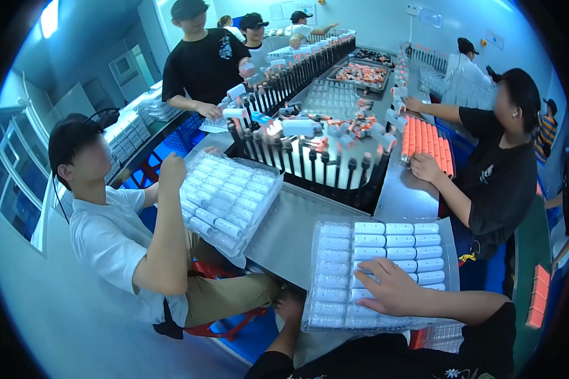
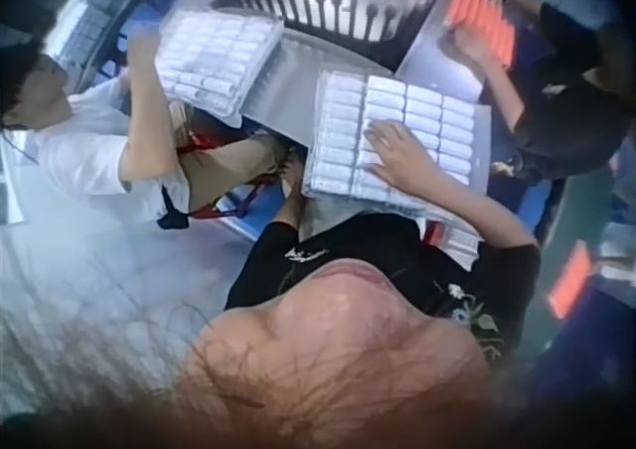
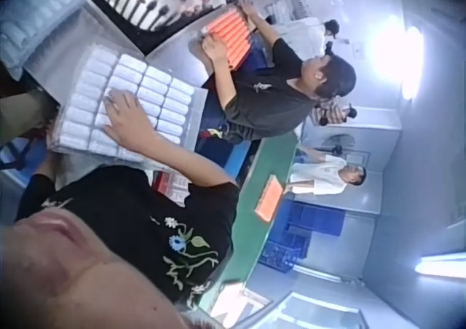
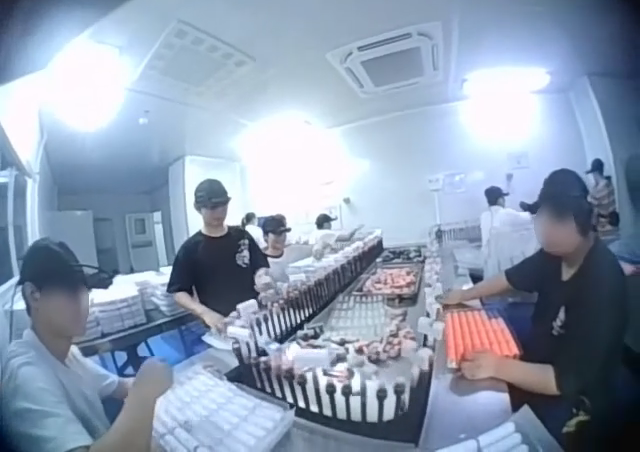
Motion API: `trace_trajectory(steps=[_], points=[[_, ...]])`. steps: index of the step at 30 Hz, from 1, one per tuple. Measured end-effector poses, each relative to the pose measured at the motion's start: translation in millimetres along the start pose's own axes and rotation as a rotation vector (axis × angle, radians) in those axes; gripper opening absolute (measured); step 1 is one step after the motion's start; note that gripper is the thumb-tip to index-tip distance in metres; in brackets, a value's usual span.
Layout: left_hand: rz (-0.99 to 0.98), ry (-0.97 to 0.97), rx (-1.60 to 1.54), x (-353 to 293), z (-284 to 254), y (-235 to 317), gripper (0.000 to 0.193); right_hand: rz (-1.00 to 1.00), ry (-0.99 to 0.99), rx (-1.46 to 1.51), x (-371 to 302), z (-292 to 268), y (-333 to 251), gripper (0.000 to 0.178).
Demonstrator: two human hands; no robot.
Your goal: The person assembles small components by hand, placing them into partitioned plastic trays on a factory assembly line.
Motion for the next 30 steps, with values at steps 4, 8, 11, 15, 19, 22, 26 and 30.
trace_trajectory(steps=[4,8,11,15,19,22,26,30], points=[[-0.005,0.113,0.015,10,49,-30,0.053,0.030,-0.065,-0.112,7,-5,-11,0.062],[0.012,0.069,0.051,12,41,-26,0.054,0.079,-0.222,-0.227,13,-16,-8,0.060],[0.005,0.050,-0.083,10,40,-26,0.055,0.131,-0.381,-0.241,20,-14,-3,0.064],[0.057,0.093,-0.045,6,41,-36,0.059,0.177,-0.308,0.031,28,-27,7,0.061],[0.000,0.000,-0.069,-6,10,-18,0.064,0.506,-0.172,0.524,36,-90,24,0.061],[-0.031,0.046,-0.079,-12,-18,-11,0.068,0.391,0.424,0.192,49,-118,90,0.061],[-0.016,0.029,-0.070,-26,-52,15,0.067,0.501,0.566,0.076,64,-157,215,0.051],[-0.043,0.017,-0.105,-28,-54,1,0.079,0.614,0.538,-0.056,103,-172,232,0.054]])
Point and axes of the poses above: each hand's wrist, its own x-axis towards the middle knuckle, its own z-axis out of the palm, y = z × x, the point moved 1 cm from there along x, towards the middle knuckle, and after that the axes turned 8 degrees about x, right-handed, at the moved point
